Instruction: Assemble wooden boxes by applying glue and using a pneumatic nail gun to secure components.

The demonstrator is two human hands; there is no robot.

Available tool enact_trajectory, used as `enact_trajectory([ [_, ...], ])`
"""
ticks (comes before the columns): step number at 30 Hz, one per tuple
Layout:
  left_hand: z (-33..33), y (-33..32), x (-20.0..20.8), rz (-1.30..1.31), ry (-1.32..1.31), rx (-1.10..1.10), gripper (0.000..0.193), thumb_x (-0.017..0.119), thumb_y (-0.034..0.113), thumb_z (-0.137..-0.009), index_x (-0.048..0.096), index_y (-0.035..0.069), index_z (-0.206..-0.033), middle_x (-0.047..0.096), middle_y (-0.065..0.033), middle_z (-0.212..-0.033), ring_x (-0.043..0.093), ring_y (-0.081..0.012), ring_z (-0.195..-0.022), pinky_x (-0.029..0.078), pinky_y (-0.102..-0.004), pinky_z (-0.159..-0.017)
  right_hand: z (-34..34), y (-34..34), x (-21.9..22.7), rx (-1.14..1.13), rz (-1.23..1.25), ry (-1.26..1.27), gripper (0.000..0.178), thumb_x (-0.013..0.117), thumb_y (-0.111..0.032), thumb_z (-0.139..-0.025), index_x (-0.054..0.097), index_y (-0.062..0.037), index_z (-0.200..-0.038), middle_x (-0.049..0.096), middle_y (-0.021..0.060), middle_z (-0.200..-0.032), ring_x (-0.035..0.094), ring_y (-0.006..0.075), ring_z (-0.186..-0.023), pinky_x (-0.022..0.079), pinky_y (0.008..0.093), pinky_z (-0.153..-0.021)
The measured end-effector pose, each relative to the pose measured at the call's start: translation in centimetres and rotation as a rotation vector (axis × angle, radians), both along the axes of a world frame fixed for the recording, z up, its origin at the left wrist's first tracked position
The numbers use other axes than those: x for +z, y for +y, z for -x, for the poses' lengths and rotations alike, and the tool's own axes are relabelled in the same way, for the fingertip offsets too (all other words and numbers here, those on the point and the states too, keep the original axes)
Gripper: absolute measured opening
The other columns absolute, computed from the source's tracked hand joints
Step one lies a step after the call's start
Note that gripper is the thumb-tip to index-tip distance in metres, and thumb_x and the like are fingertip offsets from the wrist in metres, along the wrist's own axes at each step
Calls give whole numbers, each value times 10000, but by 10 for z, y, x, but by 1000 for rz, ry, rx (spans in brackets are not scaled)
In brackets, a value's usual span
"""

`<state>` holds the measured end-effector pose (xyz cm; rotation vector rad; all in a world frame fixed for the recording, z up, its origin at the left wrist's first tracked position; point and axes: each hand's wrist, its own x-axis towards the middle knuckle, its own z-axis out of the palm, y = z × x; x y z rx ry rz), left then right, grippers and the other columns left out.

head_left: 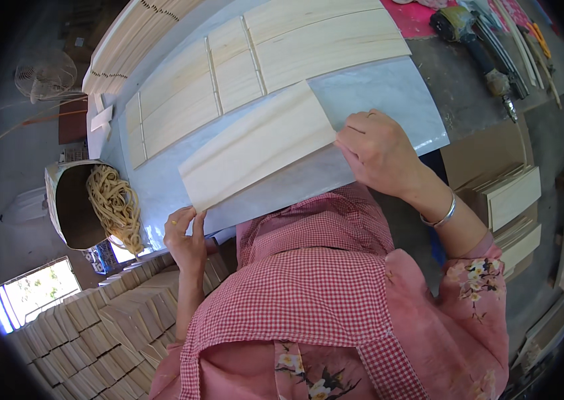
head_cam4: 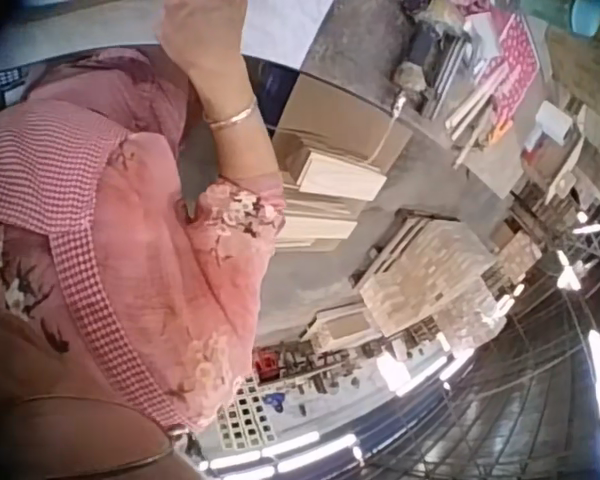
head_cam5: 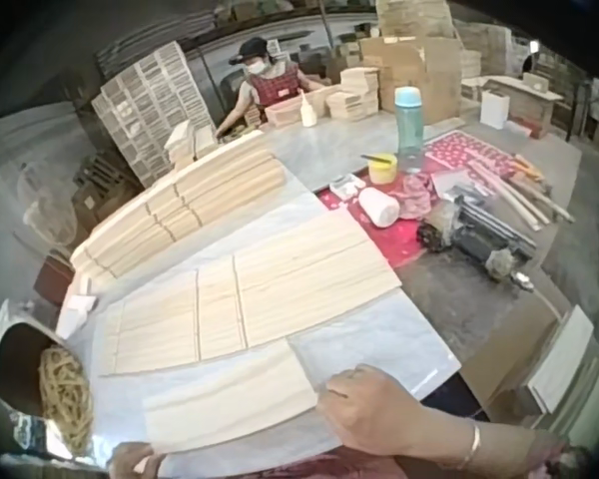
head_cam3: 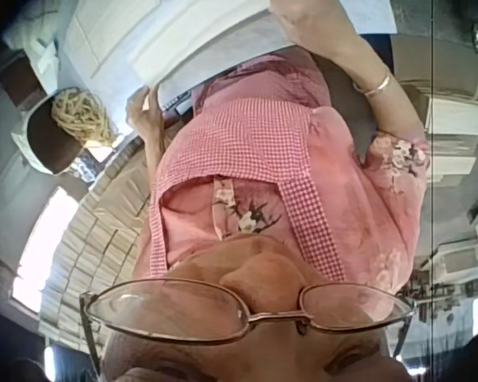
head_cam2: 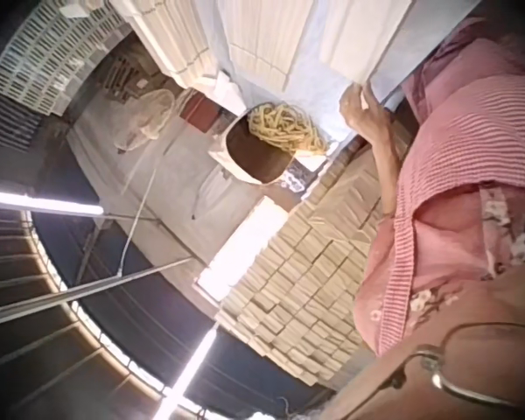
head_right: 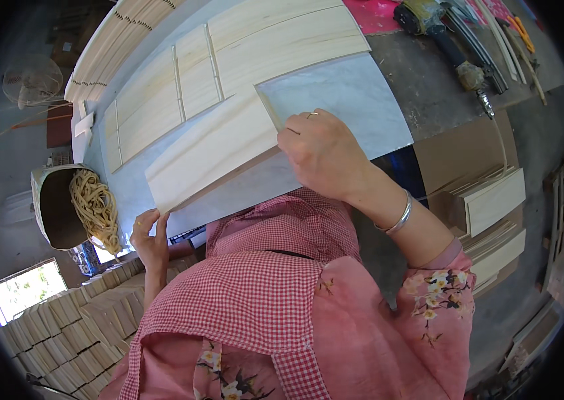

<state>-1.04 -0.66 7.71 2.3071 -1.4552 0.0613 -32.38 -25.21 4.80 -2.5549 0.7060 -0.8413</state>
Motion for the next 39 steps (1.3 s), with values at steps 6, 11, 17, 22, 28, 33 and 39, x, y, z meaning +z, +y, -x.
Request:
enact_trajectory([
  [6,12,-28,44,-257,9,118,206,828,120,-785,758,20,-951,730,-98,-1015,667,-261,-917,517,-348,-823,0,-7,5,3,27,31,96,669,-1,-812,594,-45,-771,543,61,-763,495,231,-663,434,326,-674],
  [11,37,-79,75,-236,-197,-170,326,874,242,-738,709,68,-958,699,-89,-1200,619,-277,-1097,456,-384,-976,7,-8,10,-39,-42,85,51,672,-11,-812,624,-28,-813,580,65,-794,526,240,-680,444,317,-679],
  [17,93,-167,29,-49,18,-621,481,914,362,-661,588,87,-885,452,-207,-1501,407,-390,-1376,311,-495,-1131,-8,-23,18,-102,-378,-104,91,693,-45,-834,672,1,-910,630,69,-871,579,224,-718,463,308,-661],
  [22,109,-192,10,-25,43,-643,476,902,331,-649,561,77,-863,478,-239,-1467,437,-396,-1342,301,-513,-1125,-42,-29,-2,-260,-451,-311,96,698,-78,-845,670,0,-894,622,86,-893,589,232,-724,491,329,-660],
  [28,113,-195,1,-11,148,-591,434,877,232,-612,537,78,-832,505,-234,-1445,450,-393,-1328,308,-504,-1107,-61,-28,-6,-314,-377,-254,84,690,-93,-847,646,-23,-833,580,94,-871,579,244,-712,508,340,-659],
  [33,116,-196,-4,69,155,-559,406,854,174,-581,524,83,-800,519,-235,-1421,454,-395,-1309,321,-497,-1086,-64,-31,-4,-285,-292,-202,87,695,-66,-854,657,-14,-913,595,79,-915,571,216,-701,484,327,-641],
  [39,119,-197,-4,70,174,-537,396,846,161,-568,514,83,-768,519,-249,-1397,455,-406,-1273,330,-498,-1065,-62,-34,-2,-232,-219,-131,87,692,-109,-852,632,-46,-843,559,73,-876,572,237,-667,504,326,-638],
])
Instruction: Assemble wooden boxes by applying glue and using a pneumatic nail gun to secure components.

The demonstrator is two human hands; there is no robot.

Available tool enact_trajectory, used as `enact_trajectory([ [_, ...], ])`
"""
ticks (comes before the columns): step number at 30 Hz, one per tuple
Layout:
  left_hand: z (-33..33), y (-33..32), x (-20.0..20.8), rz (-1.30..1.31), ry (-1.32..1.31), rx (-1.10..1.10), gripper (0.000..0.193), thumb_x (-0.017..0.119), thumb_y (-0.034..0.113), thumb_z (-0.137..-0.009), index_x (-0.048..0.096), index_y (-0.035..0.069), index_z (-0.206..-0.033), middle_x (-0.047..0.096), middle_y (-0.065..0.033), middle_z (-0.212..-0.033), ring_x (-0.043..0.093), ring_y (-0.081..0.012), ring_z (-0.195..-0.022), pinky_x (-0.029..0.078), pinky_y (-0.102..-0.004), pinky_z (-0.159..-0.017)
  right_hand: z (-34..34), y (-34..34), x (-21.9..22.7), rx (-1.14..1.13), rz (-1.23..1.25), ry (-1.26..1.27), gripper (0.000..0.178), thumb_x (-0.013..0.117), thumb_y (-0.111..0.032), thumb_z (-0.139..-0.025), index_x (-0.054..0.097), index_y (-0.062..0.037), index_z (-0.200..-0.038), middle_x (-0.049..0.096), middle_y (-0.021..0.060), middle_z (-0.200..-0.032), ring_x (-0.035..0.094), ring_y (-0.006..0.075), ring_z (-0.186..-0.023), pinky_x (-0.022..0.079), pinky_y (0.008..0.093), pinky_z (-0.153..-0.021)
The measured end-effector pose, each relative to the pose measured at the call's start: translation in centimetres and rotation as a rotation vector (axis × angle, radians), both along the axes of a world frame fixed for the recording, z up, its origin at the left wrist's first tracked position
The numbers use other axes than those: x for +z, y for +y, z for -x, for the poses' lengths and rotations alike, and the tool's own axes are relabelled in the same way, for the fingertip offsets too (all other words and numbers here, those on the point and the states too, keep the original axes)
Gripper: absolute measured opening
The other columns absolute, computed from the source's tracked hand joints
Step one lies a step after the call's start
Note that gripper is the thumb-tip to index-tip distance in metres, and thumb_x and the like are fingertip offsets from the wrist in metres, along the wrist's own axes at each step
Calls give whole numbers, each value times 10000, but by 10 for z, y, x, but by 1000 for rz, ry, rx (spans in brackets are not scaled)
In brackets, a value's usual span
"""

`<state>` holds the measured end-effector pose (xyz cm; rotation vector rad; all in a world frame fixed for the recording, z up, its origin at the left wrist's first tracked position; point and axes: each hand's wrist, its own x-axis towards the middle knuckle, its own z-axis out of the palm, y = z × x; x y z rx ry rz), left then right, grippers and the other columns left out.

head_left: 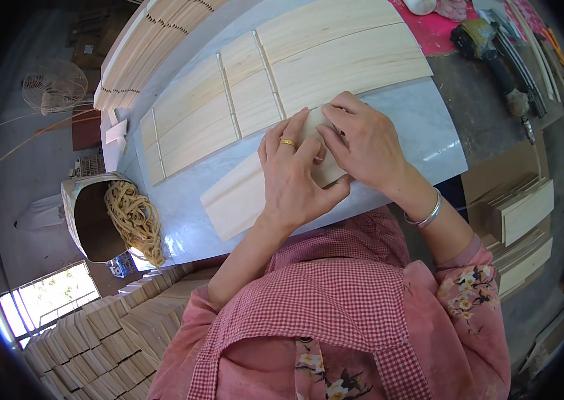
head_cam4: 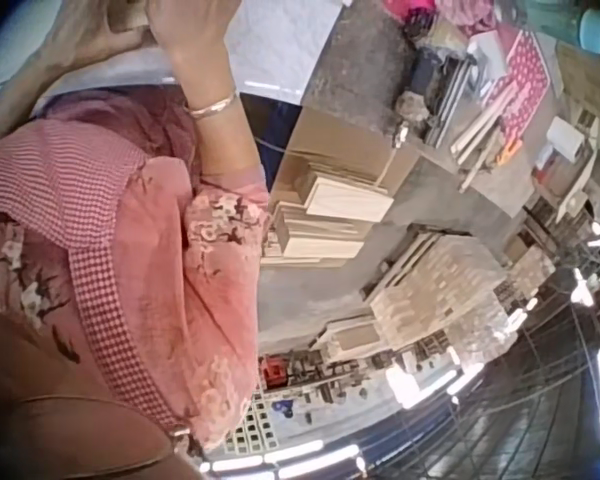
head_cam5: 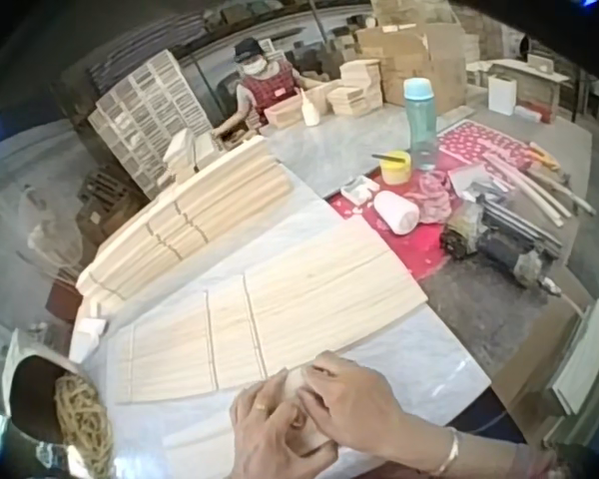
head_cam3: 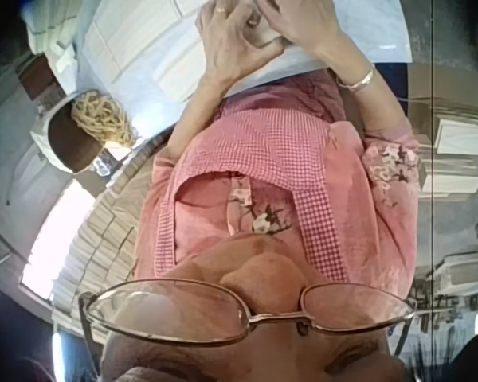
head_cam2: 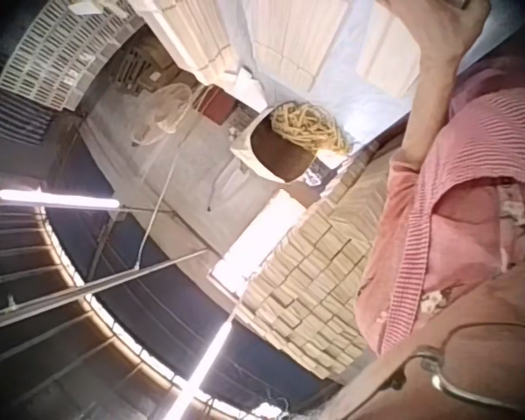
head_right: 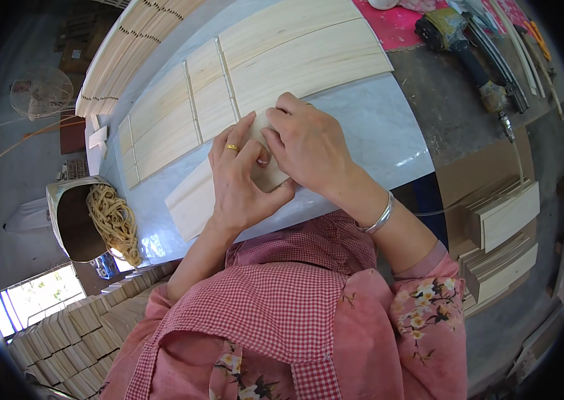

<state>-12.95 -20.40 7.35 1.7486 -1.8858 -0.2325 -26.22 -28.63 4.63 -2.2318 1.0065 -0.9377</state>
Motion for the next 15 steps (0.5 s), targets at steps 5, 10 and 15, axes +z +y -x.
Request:
enact_trajectory([
  [5,-1,-2,0,-40,26,-4,379,835,195,-574,517,79,-745,529,-251,-1365,453,-424,-1245,333,-500,-1057,2,-5,0,35,-20,-29,76,684,-96,-854,636,-40,-837,576,70,-840,564,233,-635,493,325,-618],
  [10,-4,-4,-1,-100,42,-25,397,851,204,-582,513,80,-751,500,-264,-1389,451,-424,-1232,338,-498,-1049,22,-8,-6,128,-341,-367,60,677,-37,-846,659,-8,-895,607,78,-832,548,214,-656,451,309,-607],
  [15,-8,-1,-4,-19,25,-35,411,864,219,-603,509,82,-756,481,-269,-1403,448,-415,-1231,340,-494,-1048,56,24,-1,61,-314,-264,23,662,-35,-841,647,-24,-828,608,91,-754,564,244,-631,463,343,-589],
])
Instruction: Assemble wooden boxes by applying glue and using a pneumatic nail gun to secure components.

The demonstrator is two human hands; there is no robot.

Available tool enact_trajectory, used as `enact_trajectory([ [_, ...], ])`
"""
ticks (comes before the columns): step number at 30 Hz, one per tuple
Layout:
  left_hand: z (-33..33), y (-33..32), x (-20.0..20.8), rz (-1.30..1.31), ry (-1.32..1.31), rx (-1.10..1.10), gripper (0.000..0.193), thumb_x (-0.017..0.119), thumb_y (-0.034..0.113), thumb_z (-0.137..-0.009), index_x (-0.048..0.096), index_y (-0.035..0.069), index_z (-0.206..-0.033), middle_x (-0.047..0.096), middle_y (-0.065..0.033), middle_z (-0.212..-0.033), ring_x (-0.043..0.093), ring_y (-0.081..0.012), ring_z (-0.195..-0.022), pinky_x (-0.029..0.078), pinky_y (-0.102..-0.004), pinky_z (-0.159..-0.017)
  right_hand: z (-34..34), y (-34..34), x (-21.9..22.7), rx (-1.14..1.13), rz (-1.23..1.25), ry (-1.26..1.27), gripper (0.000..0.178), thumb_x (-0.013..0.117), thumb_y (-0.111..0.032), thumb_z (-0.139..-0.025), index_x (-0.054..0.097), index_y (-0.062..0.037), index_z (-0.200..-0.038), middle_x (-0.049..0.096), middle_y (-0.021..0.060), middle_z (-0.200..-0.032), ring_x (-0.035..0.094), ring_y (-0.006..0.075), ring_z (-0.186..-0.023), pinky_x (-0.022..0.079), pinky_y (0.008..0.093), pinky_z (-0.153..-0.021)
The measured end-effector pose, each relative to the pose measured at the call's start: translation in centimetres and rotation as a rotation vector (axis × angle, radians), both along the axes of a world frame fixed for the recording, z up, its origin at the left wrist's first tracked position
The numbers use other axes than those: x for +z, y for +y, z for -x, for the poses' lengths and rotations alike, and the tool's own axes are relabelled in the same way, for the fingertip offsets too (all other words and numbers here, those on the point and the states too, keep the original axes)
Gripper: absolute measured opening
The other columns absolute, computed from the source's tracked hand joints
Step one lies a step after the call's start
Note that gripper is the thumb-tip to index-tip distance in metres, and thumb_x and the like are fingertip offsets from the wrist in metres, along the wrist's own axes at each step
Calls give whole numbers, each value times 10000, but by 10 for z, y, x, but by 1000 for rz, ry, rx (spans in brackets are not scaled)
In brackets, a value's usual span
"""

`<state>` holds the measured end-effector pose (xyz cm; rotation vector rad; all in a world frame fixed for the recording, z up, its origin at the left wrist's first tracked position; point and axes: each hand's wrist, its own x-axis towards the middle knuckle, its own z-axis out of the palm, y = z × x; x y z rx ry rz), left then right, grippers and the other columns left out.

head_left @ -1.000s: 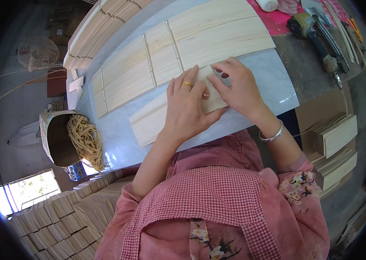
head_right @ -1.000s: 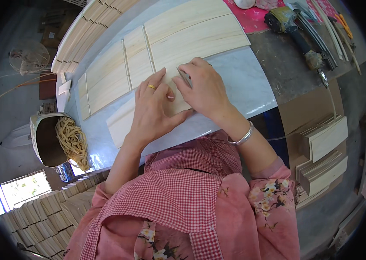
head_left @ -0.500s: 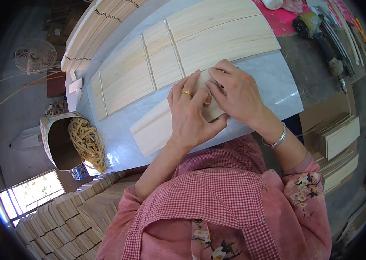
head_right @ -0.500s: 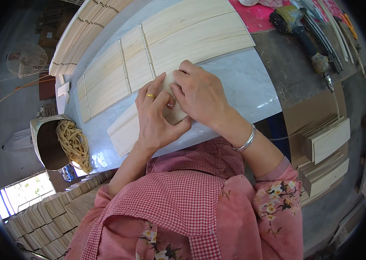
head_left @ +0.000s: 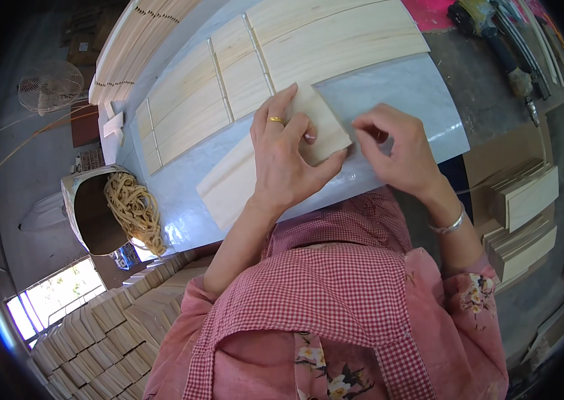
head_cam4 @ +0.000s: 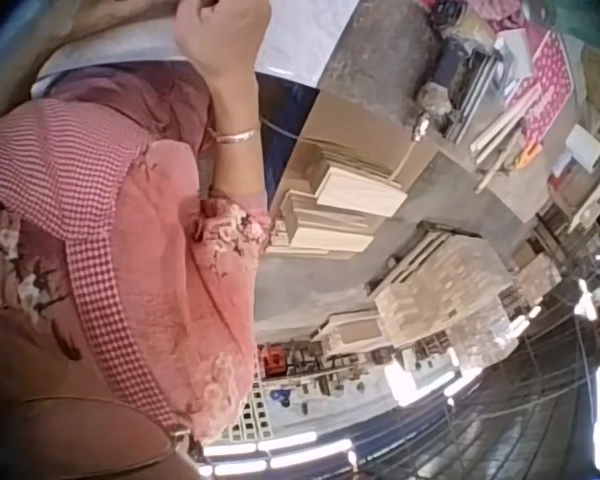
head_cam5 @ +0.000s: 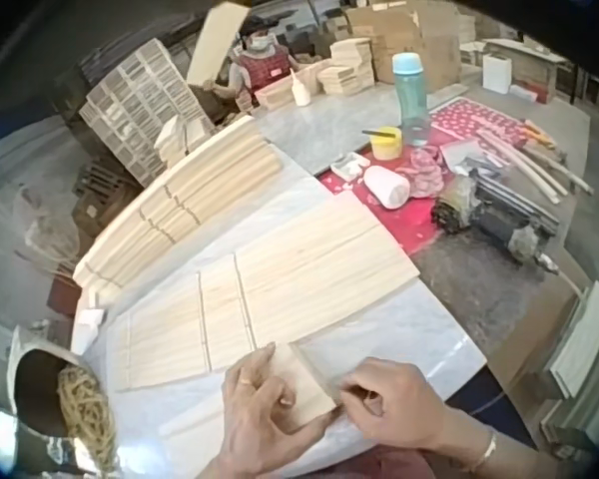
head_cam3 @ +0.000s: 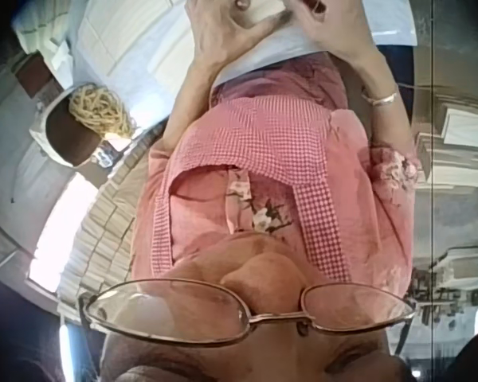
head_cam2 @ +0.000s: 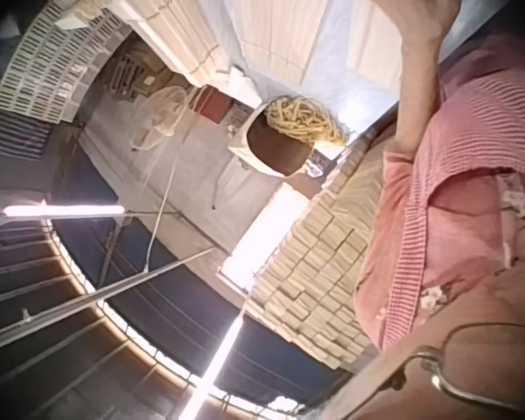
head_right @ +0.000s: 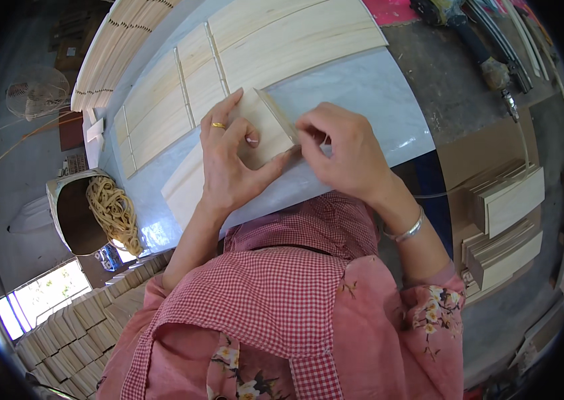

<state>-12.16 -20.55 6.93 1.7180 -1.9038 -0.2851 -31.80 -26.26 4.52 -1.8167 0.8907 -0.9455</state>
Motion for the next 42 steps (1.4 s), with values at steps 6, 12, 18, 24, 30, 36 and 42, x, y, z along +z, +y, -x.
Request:
enact_trajectory([
  [6,8,0,2,-41,21,26,412,870,221,-619,512,78,-765,480,-267,-1413,445,-414,-1235,340,-498,-1058,4,13,3,20,83,161,48,660,20,-814,671,-10,-851,617,71,-784,543,212,-635,441,311,-603],
  [12,8,2,1,-50,21,31,402,879,197,-620,523,69,-755,475,-270,-1425,443,-418,-1236,354,-496,-1053,4,-1,8,116,292,248,42,658,7,-783,626,-17,-772,578,71,-741,520,226,-613,438,332,-587],
  [18,7,1,-1,-35,44,18,392,887,175,-612,532,68,-741,482,-270,-1419,442,-421,-1233,367,-489,-1044,2,-8,14,196,427,401,95,647,-24,-778,583,-41,-710,539,69,-710,508,238,-604,441,345,-581],
  [24,4,0,0,-38,41,1,413,910,162,-599,524,77,-720,464,-255,-1452,430,-402,-1253,400,-472,-1027,1,-5,14,186,428,422,84,636,-31,-785,594,-39,-713,544,65,-709,525,244,-618,450,356,-594],
  [30,-2,-4,3,-61,49,12,405,891,192,-587,523,83,-714,511,-254,-1362,449,-417,-1206,383,-483,-999,2,-14,26,259,193,536,59,635,-56,-806,648,-33,-753,615,103,-785,590,287,-688,491,381,-650],
  [36,2,-6,2,-14,46,16,411,888,189,-554,517,89,-697,540,-247,-1306,465,-412,-1182,385,-475,-974,-40,-20,5,-43,171,137,33,639,-40,-814,647,-23,-787,613,129,-879,590,296,-782,494,391,-700],
  [42,3,-7,0,7,53,17,379,866,172,-542,524,93,-686,571,-239,-1241,473,-413,-1177,382,-472,-966,-60,-10,0,-139,173,119,32,653,-51,-815,642,-22,-822,596,140,-926,571,306,-828,495,399,-748],
])
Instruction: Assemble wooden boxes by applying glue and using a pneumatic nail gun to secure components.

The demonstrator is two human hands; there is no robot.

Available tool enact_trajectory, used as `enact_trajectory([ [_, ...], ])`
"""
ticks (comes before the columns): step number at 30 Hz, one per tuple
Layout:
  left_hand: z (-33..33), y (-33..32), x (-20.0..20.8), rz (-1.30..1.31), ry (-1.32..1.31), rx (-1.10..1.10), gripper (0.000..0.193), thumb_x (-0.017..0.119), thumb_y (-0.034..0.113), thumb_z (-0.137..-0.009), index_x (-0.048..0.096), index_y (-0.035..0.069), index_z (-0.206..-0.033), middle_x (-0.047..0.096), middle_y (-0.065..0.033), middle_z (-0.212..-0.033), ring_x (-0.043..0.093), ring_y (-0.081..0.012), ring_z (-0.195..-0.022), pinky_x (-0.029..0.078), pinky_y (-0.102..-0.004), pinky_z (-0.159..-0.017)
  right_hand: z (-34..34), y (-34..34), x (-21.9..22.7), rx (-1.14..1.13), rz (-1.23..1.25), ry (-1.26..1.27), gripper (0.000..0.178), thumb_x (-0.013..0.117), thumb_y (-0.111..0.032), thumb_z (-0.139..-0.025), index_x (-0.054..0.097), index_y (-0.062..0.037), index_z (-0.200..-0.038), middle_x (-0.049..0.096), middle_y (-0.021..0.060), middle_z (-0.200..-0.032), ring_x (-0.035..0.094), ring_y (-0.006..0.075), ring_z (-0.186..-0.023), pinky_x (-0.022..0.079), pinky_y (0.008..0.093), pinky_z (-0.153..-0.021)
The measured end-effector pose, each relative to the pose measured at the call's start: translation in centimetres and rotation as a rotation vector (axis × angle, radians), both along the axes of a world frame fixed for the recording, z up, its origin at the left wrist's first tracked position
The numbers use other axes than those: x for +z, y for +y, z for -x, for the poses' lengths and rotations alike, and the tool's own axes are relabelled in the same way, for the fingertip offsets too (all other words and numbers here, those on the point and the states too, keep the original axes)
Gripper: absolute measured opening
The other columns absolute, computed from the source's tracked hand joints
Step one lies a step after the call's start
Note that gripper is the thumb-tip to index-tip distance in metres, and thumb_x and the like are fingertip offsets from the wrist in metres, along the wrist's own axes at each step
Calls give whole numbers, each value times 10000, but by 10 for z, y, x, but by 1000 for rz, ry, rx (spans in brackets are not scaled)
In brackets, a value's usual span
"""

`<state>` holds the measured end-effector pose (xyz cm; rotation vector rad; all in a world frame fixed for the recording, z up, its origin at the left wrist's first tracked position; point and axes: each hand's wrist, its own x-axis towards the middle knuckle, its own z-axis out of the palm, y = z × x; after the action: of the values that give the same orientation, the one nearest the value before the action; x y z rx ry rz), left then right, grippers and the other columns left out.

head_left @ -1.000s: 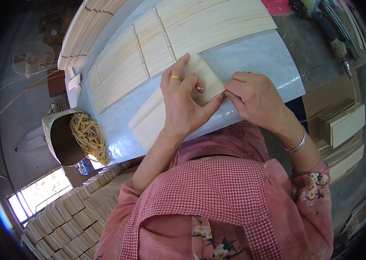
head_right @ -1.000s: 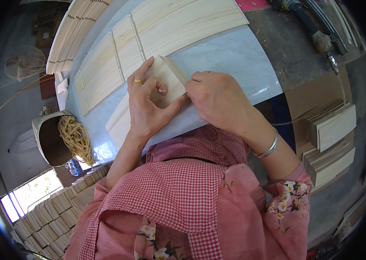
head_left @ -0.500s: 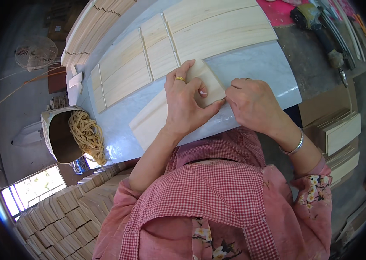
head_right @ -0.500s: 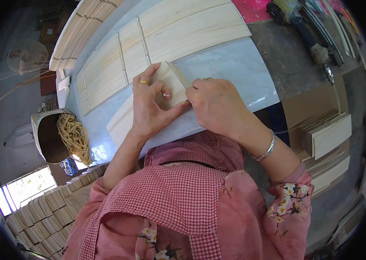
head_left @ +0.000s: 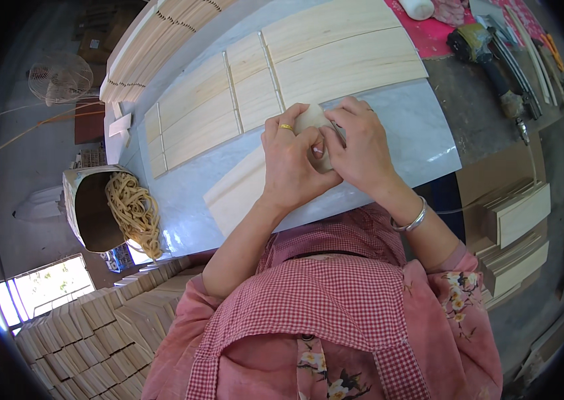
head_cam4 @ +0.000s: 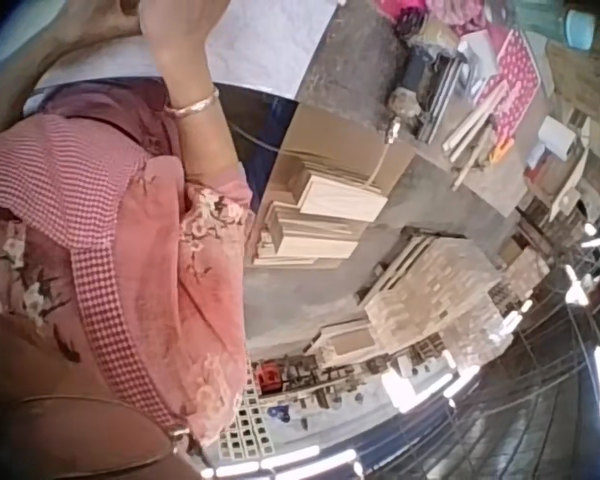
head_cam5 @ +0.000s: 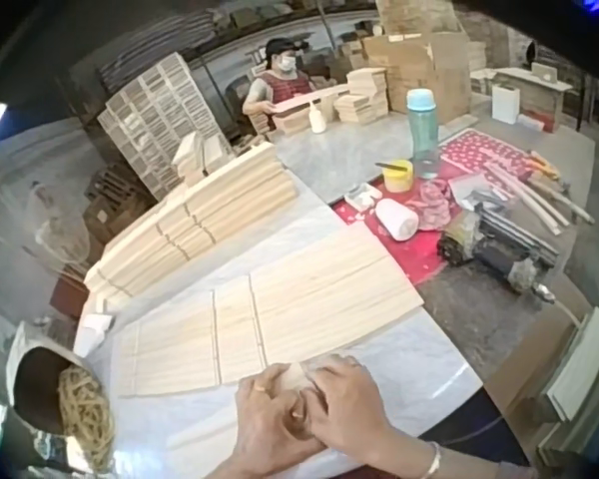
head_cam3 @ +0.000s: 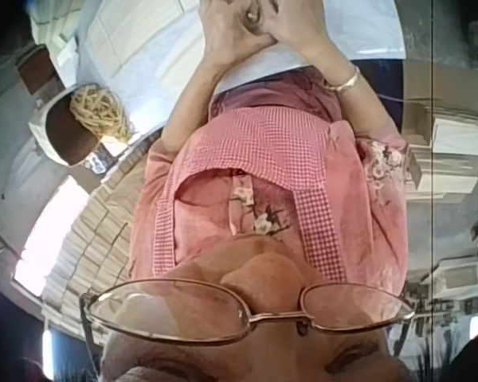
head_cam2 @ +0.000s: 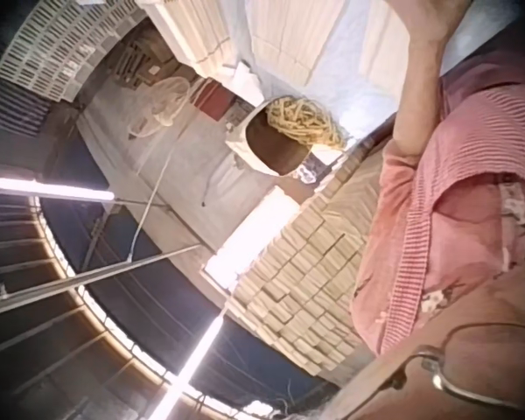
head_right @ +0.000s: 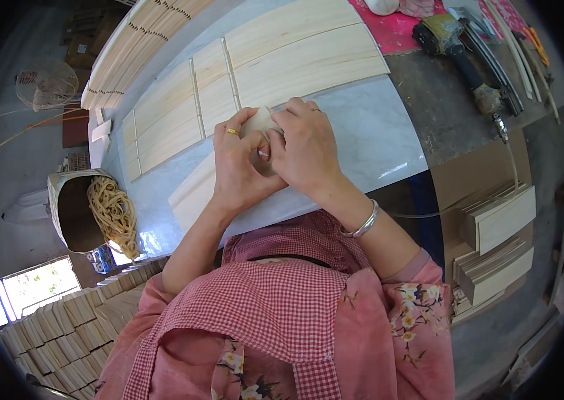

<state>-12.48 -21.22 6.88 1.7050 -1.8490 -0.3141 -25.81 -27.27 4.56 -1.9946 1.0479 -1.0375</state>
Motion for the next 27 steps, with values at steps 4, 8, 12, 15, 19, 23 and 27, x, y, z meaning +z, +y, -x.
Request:
enact_trajectory([
  [4,-1,-3,-4,1,30,-2,358,854,183,-543,539,95,-688,584,-234,-1213,469,-412,-1191,379,-471,-964,6,-2,-3,7,40,-15,106,681,-79,-807,675,-19,-894,612,129,-930,575,314,-830,498,401,-764],
  [8,-8,3,-3,26,-15,3,348,853,233,-567,557,96,-691,582,-237,-1222,458,-409,-1224,374,-480,-978,90,-43,1,-148,323,300,470,748,-206,-842,610,-11,-1247,606,181,-1285,597,351,-1138,491,394,-983],
  [12,-6,4,-3,25,-24,17,395,877,244,-579,534,91,-701,543,-227,-1326,457,-397,-1239,371,-465,-1024,233,-105,-7,-444,343,766,574,752,-285,-870,557,20,-1315,591,218,-1279,582,381,-1157,488,432,-982],
  [15,-11,5,-7,58,-23,23,397,879,257,-590,547,89,-729,543,-224,-1336,456,-388,-1248,366,-468,-1044,250,-125,-12,-397,293,957,595,742,-270,-869,534,18,-1346,597,226,-1264,586,396,-1148,492,444,-970],
  [19,-18,10,-9,158,-21,12,372,860,284,-611,609,85,-799,582,-225,-1263,455,-371,-1263,355,-492,-1057,244,-152,-8,-326,355,1083,621,730,-254,-859,510,19,-1372,626,234,-1206,620,413,-1079,509,458,-935],
  [23,-12,13,-13,80,-80,52,395,857,262,-626,574,94,-846,544,-220,-1355,476,-357,-1241,330,-463,-1109,256,-182,-21,-373,128,1087,522,704,-207,-828,579,22,-1280,669,247,-1085,651,430,-982,524,482,-876],
  [27,-11,11,-16,85,-96,56,479,835,351,-646,649,72,-989,574,-221,-1311,494,-360,-1209,323,-467,-1099,221,-186,23,-354,-56,1086,416,687,-184,-813,625,38,-1159,686,222,-920,677,373,-808,546,451,-752],
])
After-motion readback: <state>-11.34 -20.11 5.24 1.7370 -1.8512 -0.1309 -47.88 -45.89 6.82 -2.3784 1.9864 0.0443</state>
